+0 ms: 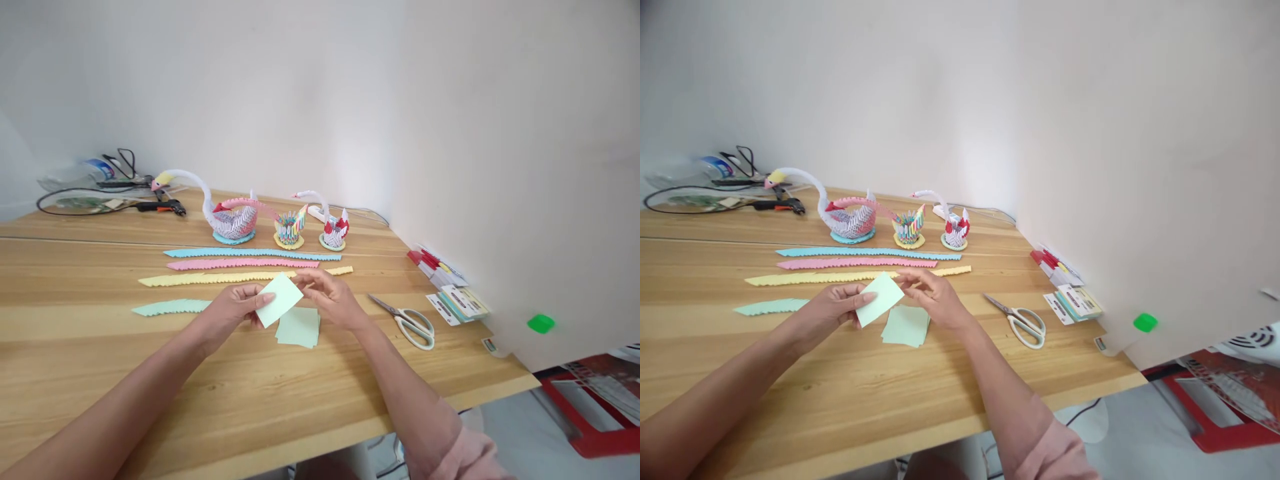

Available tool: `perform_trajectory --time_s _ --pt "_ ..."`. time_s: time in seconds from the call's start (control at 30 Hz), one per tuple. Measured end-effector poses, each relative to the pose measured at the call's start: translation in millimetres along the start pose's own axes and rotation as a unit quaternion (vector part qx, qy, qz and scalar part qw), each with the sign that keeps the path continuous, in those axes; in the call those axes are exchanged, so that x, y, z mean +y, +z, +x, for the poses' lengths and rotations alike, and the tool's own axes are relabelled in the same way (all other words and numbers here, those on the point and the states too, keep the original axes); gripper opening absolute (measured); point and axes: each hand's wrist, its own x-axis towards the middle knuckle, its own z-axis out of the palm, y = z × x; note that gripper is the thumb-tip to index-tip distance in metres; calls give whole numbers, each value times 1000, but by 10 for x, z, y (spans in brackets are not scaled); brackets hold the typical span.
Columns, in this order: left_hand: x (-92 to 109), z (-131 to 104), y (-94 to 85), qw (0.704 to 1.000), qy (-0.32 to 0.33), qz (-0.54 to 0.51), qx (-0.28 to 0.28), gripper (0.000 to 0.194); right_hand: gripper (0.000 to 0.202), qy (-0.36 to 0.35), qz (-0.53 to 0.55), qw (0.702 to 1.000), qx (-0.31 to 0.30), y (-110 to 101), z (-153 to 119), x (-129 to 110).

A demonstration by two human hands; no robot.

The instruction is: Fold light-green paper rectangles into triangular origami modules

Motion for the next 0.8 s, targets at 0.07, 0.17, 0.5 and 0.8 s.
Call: perform_trajectory --time_s 0.07,0.17,0.5,0.8 --pt "4 -11 11 1000 -6 13 -23 26 19 -22 -40 999 -23 -30 -4 -10" --pt "13 -31 53 997 0 59 -55 28 10 -7 -59 998 -32 -2 -6 -3" --pt "69 -62 122 985 28 162 -51 40 28 78 18 993 84 181 -1 57" --pt "45 -32 148 984 22 174 -12 26 36 95 35 992 72 187 -10 53"
